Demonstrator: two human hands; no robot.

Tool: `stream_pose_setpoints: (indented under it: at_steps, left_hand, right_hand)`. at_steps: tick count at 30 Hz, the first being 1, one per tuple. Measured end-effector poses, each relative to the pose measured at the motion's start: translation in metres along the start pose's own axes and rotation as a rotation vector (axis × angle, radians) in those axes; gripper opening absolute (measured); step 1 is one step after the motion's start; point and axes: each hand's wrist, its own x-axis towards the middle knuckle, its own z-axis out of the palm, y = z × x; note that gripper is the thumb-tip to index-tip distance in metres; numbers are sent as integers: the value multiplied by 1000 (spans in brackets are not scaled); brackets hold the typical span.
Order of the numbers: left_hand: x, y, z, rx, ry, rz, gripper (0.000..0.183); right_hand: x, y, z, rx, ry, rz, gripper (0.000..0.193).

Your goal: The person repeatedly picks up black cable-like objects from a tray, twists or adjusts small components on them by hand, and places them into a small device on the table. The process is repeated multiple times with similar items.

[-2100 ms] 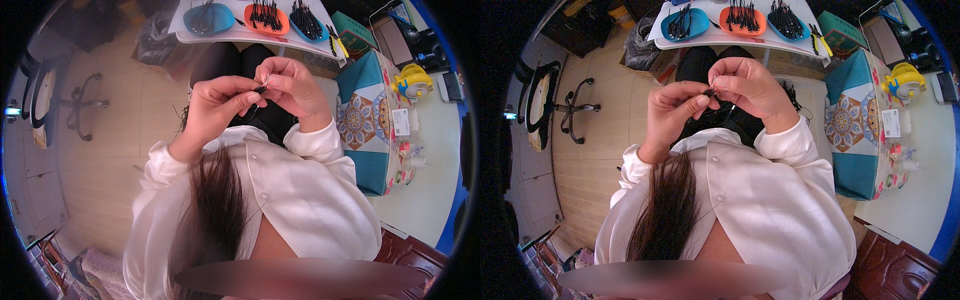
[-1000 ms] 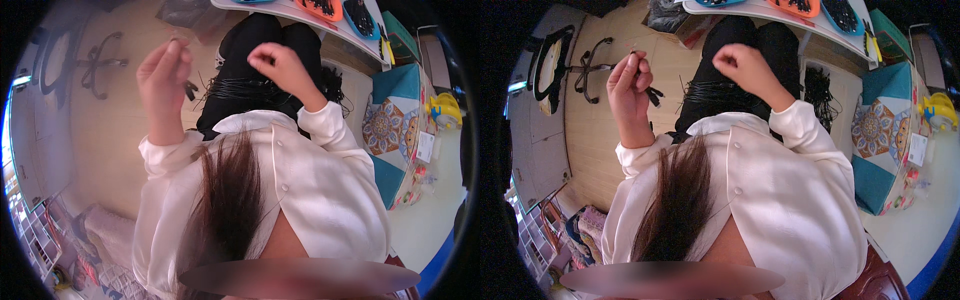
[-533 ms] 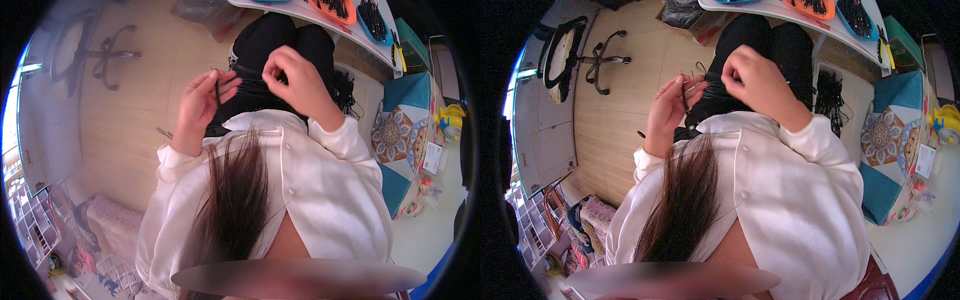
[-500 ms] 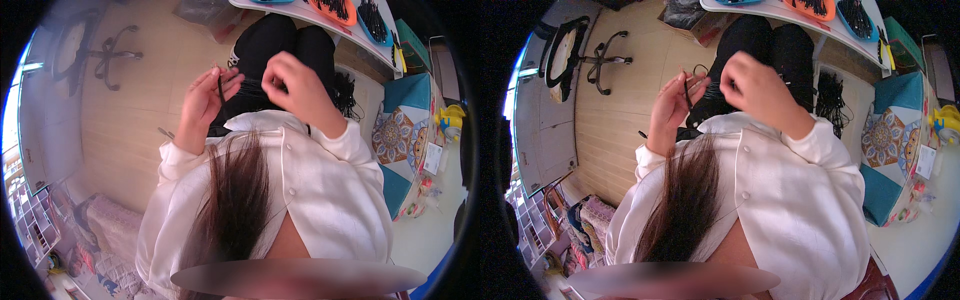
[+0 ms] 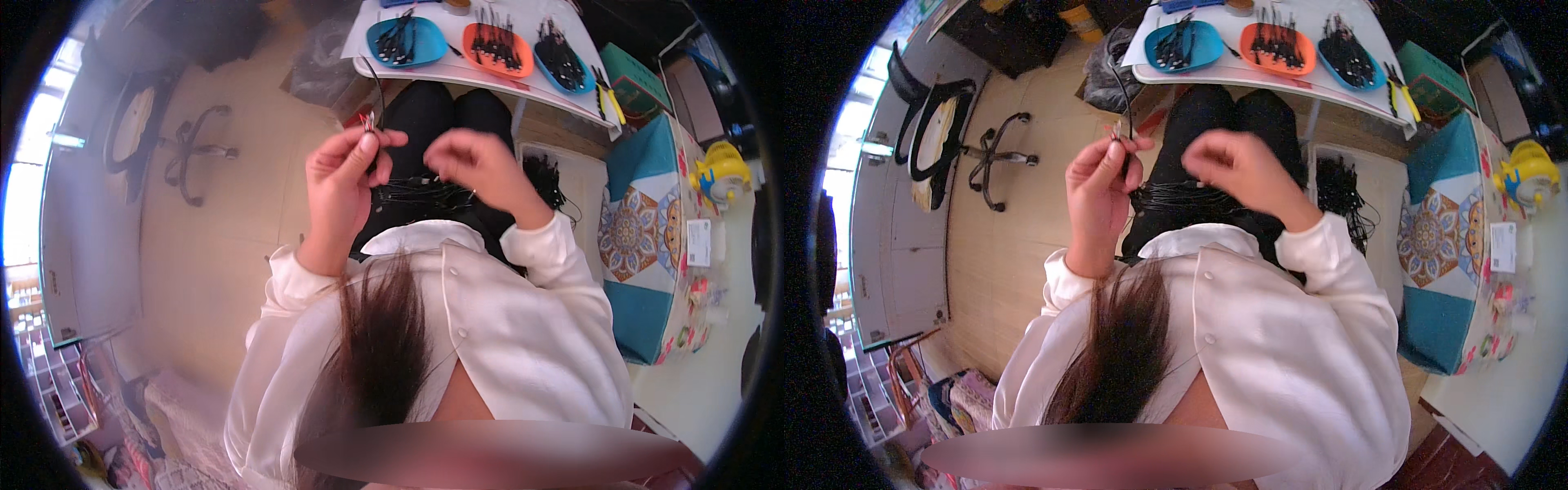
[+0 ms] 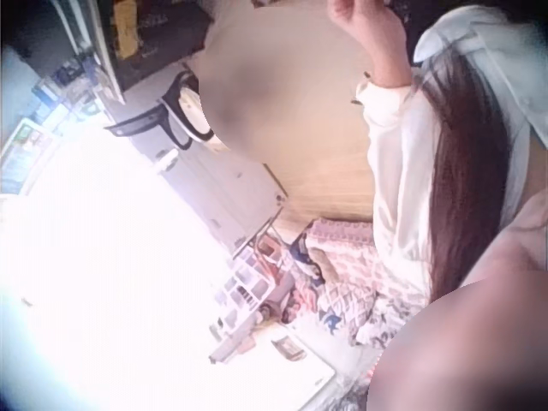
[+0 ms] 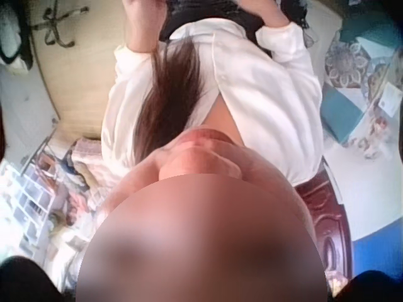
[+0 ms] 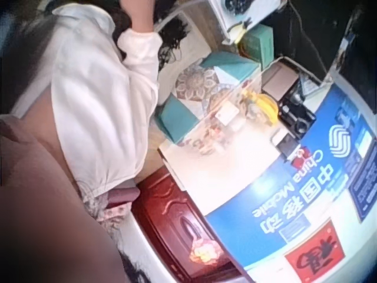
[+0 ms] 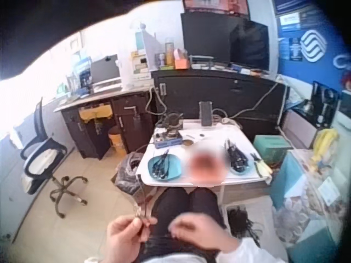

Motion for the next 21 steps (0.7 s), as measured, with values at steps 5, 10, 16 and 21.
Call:
stream_pose_setpoints:
  at_steps: [5,10,16,21]
  left_hand:
    - [-15,-9,9,111,-95,-101,13]
    - [-14,-6,16,170,-35,-166,14]
    - [8,-7,28,16,34,-153,17]
    - [9,-20,38,183,53,-41,16]
  right_hand:
    - [37,-21,-18,442,104,20,23]
    - [36,-33,-10,311,153,-113,16]
    - [19,-29,16,241,337,-294,11]
    - [13,-27,11,191,401,-233,11]
